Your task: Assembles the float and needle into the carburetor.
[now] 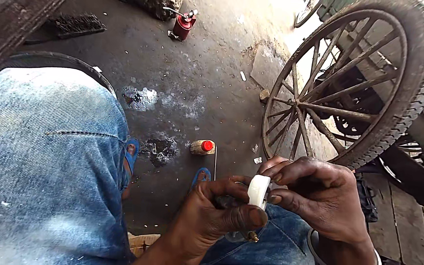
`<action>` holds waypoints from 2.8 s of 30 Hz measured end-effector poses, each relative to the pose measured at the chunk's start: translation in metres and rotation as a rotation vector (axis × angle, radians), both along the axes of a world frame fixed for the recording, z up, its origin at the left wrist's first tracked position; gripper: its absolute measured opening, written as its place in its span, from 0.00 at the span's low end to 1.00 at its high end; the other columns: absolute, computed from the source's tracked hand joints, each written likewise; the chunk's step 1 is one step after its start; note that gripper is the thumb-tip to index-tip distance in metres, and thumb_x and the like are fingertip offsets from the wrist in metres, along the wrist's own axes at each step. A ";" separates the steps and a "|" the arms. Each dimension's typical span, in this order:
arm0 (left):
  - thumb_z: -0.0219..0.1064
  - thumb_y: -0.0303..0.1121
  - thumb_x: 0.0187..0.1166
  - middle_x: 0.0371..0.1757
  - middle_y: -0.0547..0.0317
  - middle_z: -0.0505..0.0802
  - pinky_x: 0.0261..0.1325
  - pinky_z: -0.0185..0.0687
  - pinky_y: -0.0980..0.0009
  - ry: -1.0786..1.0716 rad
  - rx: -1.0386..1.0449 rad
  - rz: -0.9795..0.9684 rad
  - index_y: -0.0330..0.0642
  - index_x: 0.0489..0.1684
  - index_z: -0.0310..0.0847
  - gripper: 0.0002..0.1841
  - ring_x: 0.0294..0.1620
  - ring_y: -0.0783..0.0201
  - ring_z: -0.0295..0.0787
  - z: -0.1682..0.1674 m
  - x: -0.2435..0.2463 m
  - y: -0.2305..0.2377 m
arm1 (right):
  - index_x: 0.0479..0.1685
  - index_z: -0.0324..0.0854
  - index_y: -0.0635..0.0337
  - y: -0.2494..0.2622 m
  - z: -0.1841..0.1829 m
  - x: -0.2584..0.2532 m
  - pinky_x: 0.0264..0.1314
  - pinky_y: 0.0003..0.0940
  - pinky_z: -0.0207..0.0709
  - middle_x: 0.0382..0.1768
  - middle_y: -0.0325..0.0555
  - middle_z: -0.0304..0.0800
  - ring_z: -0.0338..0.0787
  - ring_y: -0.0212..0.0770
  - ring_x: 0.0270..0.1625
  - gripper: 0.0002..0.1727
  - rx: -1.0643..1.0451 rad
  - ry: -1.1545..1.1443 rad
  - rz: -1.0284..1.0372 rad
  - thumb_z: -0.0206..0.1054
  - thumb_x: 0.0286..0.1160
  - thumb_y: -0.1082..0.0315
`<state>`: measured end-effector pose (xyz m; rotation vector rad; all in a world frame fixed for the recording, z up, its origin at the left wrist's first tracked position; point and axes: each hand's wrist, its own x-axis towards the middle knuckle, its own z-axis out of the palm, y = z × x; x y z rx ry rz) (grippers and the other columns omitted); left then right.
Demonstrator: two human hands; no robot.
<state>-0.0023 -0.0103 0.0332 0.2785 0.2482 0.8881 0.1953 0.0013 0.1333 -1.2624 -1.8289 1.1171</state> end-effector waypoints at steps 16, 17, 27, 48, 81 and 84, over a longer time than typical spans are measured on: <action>0.78 0.34 0.71 0.50 0.63 0.96 0.58 0.89 0.75 -0.078 0.062 0.028 0.50 0.44 0.96 0.07 0.52 0.74 0.93 -0.003 0.001 -0.001 | 0.43 0.88 0.54 -0.010 0.003 -0.008 0.56 0.28 0.91 0.42 0.34 0.95 0.94 0.33 0.52 0.06 0.086 -0.020 -0.066 0.78 0.71 0.68; 0.79 0.34 0.70 0.50 0.62 0.97 0.58 0.89 0.74 -0.071 0.052 0.021 0.50 0.44 0.96 0.07 0.52 0.73 0.93 -0.002 0.001 -0.001 | 0.43 0.88 0.54 -0.009 0.004 -0.007 0.54 0.27 0.91 0.41 0.34 0.95 0.94 0.32 0.50 0.07 0.049 0.007 -0.065 0.78 0.71 0.67; 0.82 0.35 0.66 0.41 0.58 0.97 0.54 0.90 0.73 -0.002 -0.078 -0.073 0.47 0.39 0.96 0.07 0.45 0.71 0.94 0.005 -0.004 -0.002 | 0.43 0.93 0.55 0.001 0.007 0.007 0.58 0.32 0.90 0.47 0.37 0.93 0.92 0.35 0.54 0.04 0.139 -0.118 0.180 0.74 0.75 0.72; 0.79 0.40 0.71 0.41 0.51 0.95 0.52 0.91 0.70 -0.066 -0.276 -0.263 0.44 0.44 0.94 0.12 0.44 0.66 0.94 0.010 -0.009 -0.002 | 0.44 0.92 0.54 0.028 0.025 0.018 0.63 0.33 0.91 0.42 0.30 0.96 0.95 0.32 0.51 0.05 -0.042 -0.192 0.349 0.76 0.74 0.67; 0.78 0.42 0.72 0.42 0.52 0.95 0.52 0.91 0.69 -0.047 -0.252 -0.219 0.44 0.44 0.94 0.12 0.44 0.65 0.94 0.013 -0.011 -0.001 | 0.38 0.92 0.59 0.025 0.020 0.017 0.61 0.32 0.89 0.42 0.36 0.94 0.93 0.35 0.53 0.03 0.065 -0.203 0.429 0.73 0.74 0.73; 0.79 0.41 0.71 0.42 0.51 0.95 0.51 0.92 0.69 -0.017 -0.256 -0.200 0.43 0.44 0.94 0.12 0.44 0.65 0.94 0.015 -0.011 -0.001 | 0.39 0.92 0.61 0.025 0.018 0.017 0.62 0.33 0.90 0.42 0.38 0.95 0.94 0.36 0.53 0.02 0.054 -0.181 0.421 0.74 0.73 0.74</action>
